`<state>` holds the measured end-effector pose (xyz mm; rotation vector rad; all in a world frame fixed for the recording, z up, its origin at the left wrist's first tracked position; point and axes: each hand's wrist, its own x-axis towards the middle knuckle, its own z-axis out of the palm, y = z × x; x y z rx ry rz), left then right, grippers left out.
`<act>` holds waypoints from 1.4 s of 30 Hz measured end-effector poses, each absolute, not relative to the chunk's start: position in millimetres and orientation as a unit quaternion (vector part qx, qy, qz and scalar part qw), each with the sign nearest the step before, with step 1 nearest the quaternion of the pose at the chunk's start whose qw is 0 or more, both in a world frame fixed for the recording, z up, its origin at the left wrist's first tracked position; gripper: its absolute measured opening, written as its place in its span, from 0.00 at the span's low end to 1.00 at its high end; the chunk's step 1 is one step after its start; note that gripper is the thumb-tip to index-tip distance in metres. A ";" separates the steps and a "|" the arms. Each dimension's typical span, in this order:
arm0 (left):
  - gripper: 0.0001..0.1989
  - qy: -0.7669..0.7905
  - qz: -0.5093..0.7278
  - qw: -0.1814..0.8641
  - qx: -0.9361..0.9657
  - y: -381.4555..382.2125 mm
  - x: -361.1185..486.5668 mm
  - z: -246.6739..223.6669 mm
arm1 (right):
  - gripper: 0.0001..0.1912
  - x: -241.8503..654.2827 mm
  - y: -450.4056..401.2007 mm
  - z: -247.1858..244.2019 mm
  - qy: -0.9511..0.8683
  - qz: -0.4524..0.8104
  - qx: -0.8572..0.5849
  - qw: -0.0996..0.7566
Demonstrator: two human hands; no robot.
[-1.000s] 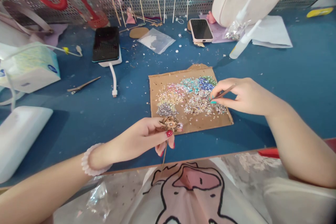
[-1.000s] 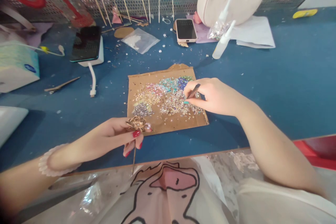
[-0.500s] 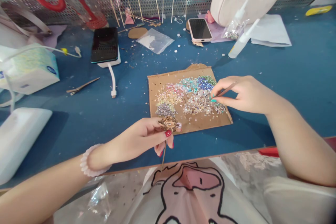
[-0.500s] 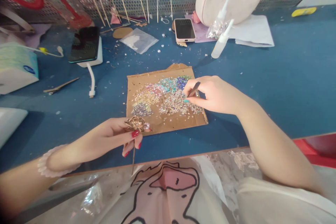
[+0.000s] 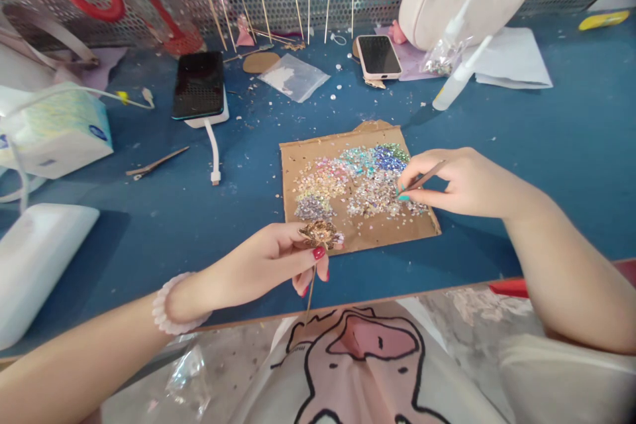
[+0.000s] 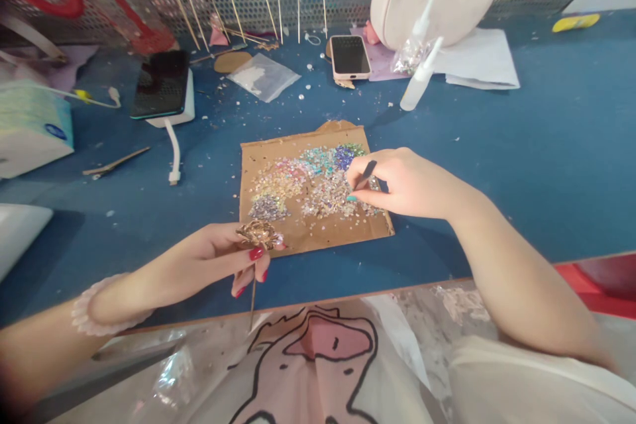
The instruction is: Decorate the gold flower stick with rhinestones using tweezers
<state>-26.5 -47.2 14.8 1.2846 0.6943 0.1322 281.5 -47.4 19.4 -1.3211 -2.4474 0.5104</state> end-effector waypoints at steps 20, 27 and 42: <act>0.10 0.325 0.055 0.736 0.591 -46.6 -25.3 15.1 | 0.06 280.3 -46.9 18.5 -0.846 0.173 -0.479 0.159; 0.11 0.316 0.055 0.740 0.591 -46.0 -26.0 14.8 | 0.03 286.3 -48.0 24.6 -0.828 0.167 -0.505 0.180; 0.11 0.311 0.057 0.734 0.601 -46.6 -28.6 5.8 | 0.05 256.0 -43.5 -5.3 -0.662 0.301 -0.524 0.443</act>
